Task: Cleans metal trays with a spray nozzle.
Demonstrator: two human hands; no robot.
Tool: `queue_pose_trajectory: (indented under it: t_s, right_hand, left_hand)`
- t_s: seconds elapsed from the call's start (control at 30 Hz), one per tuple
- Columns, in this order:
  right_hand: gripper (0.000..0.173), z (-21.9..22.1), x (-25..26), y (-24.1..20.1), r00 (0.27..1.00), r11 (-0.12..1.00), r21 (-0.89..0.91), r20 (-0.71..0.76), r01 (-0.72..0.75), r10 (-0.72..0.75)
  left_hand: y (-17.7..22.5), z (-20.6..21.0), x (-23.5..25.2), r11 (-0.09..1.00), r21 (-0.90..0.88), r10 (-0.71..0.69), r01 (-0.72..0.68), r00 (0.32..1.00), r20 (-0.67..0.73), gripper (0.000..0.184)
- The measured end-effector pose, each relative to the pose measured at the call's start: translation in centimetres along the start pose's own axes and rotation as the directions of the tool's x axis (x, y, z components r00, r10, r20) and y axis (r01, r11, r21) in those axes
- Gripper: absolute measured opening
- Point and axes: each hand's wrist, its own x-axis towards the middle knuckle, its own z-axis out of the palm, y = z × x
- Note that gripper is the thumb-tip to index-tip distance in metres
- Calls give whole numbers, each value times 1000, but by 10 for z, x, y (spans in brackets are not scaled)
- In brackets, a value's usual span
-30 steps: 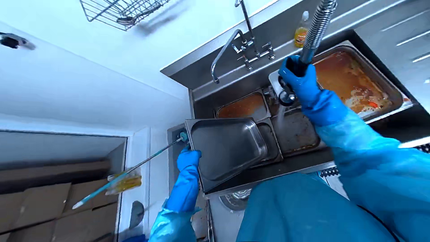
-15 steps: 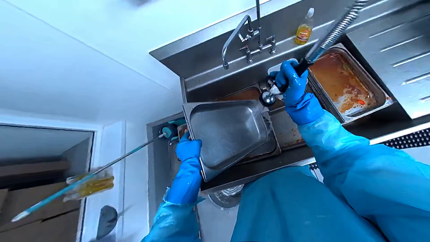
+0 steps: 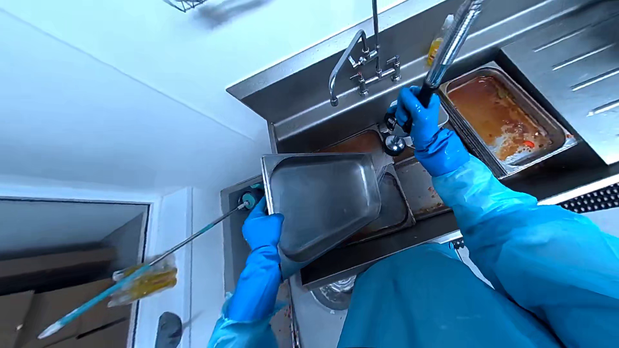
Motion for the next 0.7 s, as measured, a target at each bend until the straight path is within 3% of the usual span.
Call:
queue_pose_trajectory:
  t_s: [0.17, 0.27, 0.33, 0.4, 0.53, 0.6, 0.7]
  right_hand:
    - [22, -35, -4, -16, 998, 996, -88, -53, 19, -24]
    - [22, -52, -8, -31, 998, 979, -201, -52, -34, 24]
    - [18, -64, -10, -40, 999, 960, -279, -51, -25, 11]
    - [16, -75, -10, -50, 998, 956, -292, -54, -2, -14]
    - [23, -90, 7, -69, 994, 986, -136, -33, 96, -101]
    - [26, -98, 11, -83, 991, 986, -96, 3, 133, -133]
    - [24, -106, 7, -98, 988, 980, -134, 55, 148, -142]
  left_hand:
    - [31, -38, -10, 978, -55, 191, -199, 973, -127, 77]
    - [62, -25, -32, 879, 3, 469, -477, 863, -185, 91]
    - [81, 16, -58, 748, 78, 663, -659, 738, -123, 92]
    - [93, 76, -88, 636, 155, 761, -756, 647, 35, 91]
    - [82, 211, -130, 315, 161, 906, -935, 347, 244, 71]
    - [75, 261, -153, 321, 71, 881, -944, 325, 343, 69]
    - [68, 307, -174, 451, 62, 808, -891, 436, 395, 75]
